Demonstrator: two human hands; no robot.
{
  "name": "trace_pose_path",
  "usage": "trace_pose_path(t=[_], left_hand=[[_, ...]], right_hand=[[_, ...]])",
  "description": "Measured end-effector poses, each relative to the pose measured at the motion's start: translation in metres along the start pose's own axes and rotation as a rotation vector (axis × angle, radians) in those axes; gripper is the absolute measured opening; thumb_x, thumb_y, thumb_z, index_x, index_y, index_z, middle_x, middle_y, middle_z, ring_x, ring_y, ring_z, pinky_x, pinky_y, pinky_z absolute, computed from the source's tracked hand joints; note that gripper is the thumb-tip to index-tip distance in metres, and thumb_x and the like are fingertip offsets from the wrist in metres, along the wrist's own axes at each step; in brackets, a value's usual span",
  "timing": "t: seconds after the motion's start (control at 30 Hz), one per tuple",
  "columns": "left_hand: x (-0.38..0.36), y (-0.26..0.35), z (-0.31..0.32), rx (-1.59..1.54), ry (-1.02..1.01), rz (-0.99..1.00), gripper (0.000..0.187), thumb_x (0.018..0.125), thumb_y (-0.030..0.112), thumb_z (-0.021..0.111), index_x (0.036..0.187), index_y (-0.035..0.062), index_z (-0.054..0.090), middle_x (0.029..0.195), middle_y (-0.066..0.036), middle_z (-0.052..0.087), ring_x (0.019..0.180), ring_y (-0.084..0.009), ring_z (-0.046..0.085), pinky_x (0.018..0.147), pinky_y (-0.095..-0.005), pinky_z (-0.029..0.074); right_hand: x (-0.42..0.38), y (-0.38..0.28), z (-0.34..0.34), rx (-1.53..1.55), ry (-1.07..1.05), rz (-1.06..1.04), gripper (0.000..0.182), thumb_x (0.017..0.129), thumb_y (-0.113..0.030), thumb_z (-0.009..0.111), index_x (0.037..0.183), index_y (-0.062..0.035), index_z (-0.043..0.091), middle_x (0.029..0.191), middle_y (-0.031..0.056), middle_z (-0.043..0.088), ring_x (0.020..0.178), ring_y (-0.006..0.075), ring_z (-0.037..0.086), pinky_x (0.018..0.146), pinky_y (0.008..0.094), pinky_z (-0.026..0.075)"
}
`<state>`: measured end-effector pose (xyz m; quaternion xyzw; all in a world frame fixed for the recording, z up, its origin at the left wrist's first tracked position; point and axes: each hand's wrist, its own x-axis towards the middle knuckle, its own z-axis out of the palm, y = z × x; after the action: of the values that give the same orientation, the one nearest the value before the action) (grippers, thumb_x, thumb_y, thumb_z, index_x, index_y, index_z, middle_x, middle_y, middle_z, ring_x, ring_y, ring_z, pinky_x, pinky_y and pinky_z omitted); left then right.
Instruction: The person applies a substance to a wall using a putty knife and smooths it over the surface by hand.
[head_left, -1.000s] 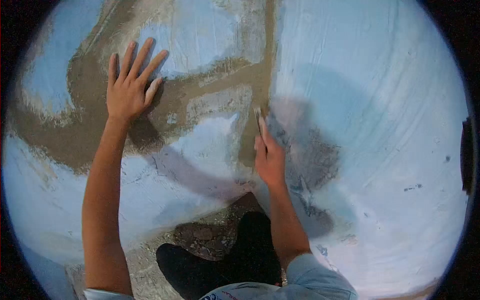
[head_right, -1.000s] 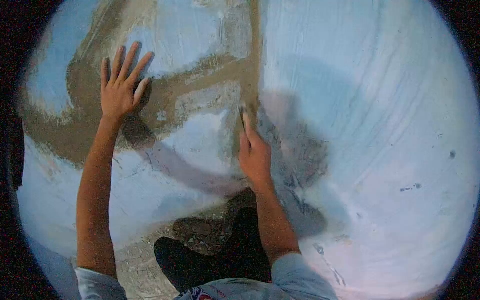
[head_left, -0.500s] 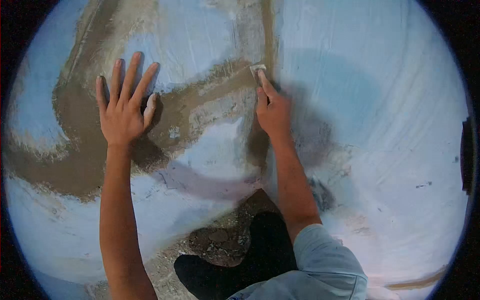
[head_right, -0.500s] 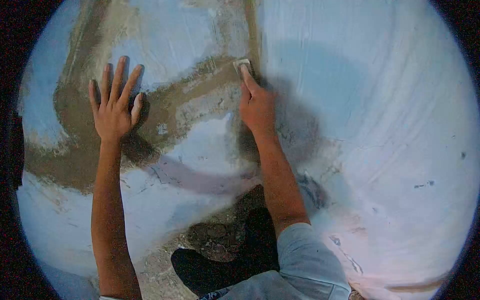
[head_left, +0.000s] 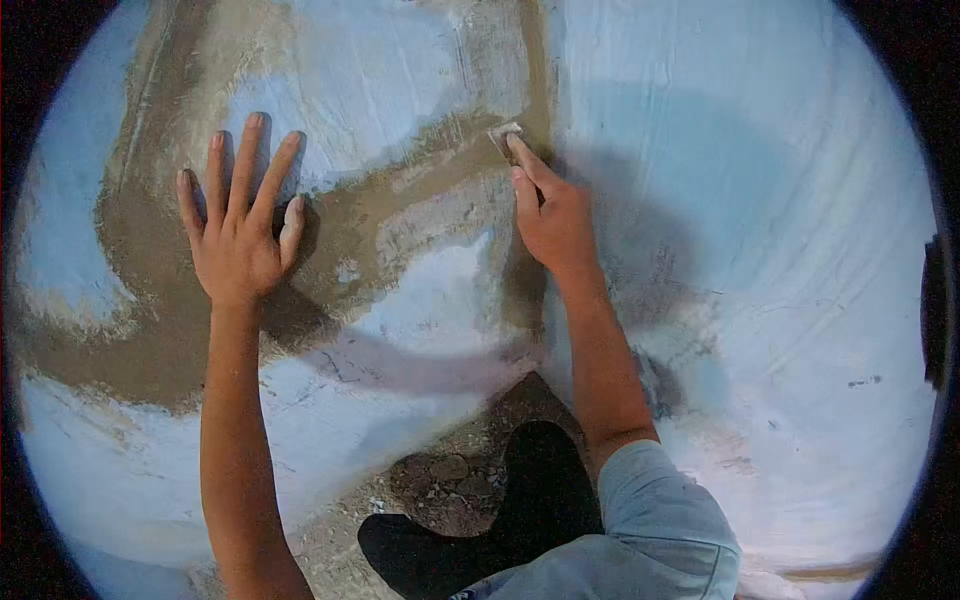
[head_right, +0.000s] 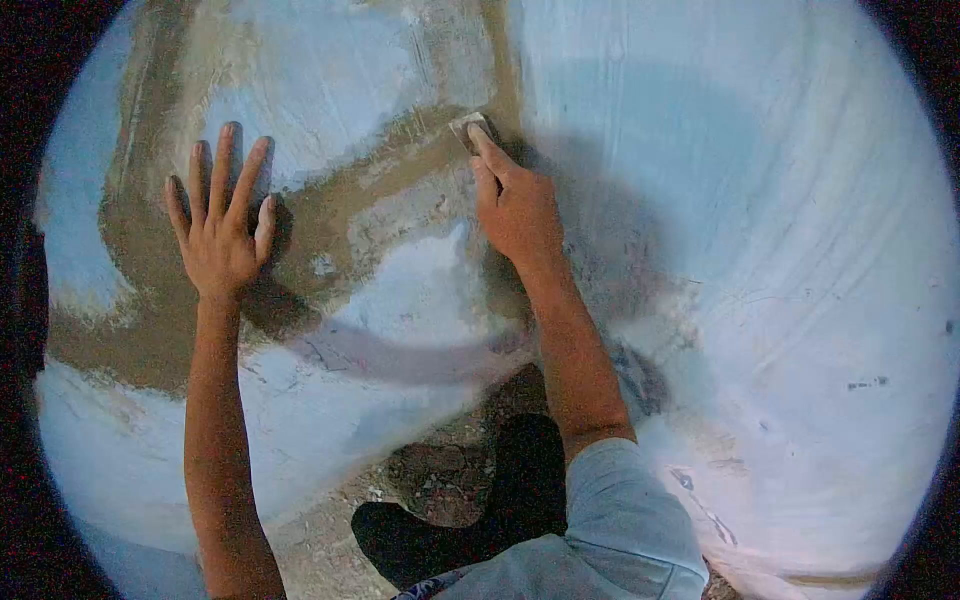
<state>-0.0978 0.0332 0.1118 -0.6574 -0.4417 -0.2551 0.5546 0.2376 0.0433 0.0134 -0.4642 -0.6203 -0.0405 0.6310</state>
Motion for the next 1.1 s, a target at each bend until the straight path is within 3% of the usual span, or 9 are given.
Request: trace_pose_path(t=[0.13, 0.33, 0.47, 0.57, 0.67, 1.1], left_hand=[[0.001, 0.001, 0.004, -0.017, 0.056, 0.010, 0.055, 0.103, 0.049, 0.049, 0.158, 0.0420, 0.044, 0.171, 0.007, 0.030, 0.158, -0.0222, 0.025, 0.130, -0.0505, 0.006], [0.000, 0.003, 0.001, 0.034, 0.009, -0.013, 0.056, 0.102, 0.049, 0.050, 0.157, 0.0429, 0.044, 0.170, 0.007, 0.031, 0.157, -0.0233, 0.027, 0.129, -0.0504, 0.008], [0.000, 0.003, 0.002, 0.026, 0.022, -0.010, 0.056, 0.102, 0.050, 0.048, 0.158, 0.0435, 0.043, 0.170, 0.007, 0.031, 0.157, -0.0235, 0.027, 0.129, -0.0506, 0.009], [0.001, 0.005, -0.003, 0.056, -0.028, -0.022, 0.056, 0.102, 0.049, 0.048, 0.157, 0.0432, 0.044, 0.170, 0.008, 0.031, 0.157, -0.0238, 0.028, 0.129, -0.0504, 0.009], [0.001, 0.004, -0.001, 0.063, -0.015, -0.039, 0.055, 0.099, 0.053, 0.050, 0.154, 0.0498, 0.046, 0.168, 0.012, 0.035, 0.156, -0.0195, 0.030, 0.129, -0.0506, 0.010], [0.005, 0.006, -0.005, 0.105, -0.037, -0.047, 0.054, 0.099, 0.053, 0.050, 0.153, 0.0489, 0.048, 0.167, 0.012, 0.037, 0.155, -0.0206, 0.033, 0.129, -0.0509, 0.013]], right_hand=[[0.006, -0.003, 0.004, -0.057, -0.131, 0.086, 0.038, 0.103, -0.022, 0.058, 0.140, -0.0158, 0.064, 0.111, 0.0246, 0.072, 0.103, 0.0452, 0.069, 0.088, 0.0489, 0.056], [-0.006, 0.003, 0.003, 0.042, -0.046, 0.033, 0.038, 0.102, -0.023, 0.058, 0.139, -0.0147, 0.065, 0.108, 0.0271, 0.071, 0.102, 0.0459, 0.069, 0.088, 0.0483, 0.056], [0.003, -0.002, 0.005, -0.008, -0.120, 0.120, 0.038, 0.103, -0.024, 0.058, 0.138, -0.0133, 0.065, 0.107, 0.0288, 0.071, 0.102, 0.0470, 0.069, 0.088, 0.0477, 0.056], [-0.006, -0.002, -0.005, 0.047, -0.062, 0.074, 0.037, 0.103, -0.025, 0.058, 0.138, -0.0146, 0.066, 0.107, 0.0294, 0.070, 0.101, 0.0476, 0.068, 0.088, 0.0496, 0.055], [0.001, -0.003, 0.000, -0.001, -0.074, 0.066, 0.037, 0.104, -0.026, 0.057, 0.139, -0.0167, 0.065, 0.108, 0.0287, 0.070, 0.102, 0.0466, 0.068, 0.088, 0.0499, 0.055], [0.026, -0.007, 0.000, -0.021, -0.078, 0.067, 0.037, 0.104, -0.026, 0.057, 0.140, -0.0214, 0.065, 0.108, 0.0271, 0.071, 0.104, 0.0458, 0.069, 0.089, 0.0490, 0.056]])
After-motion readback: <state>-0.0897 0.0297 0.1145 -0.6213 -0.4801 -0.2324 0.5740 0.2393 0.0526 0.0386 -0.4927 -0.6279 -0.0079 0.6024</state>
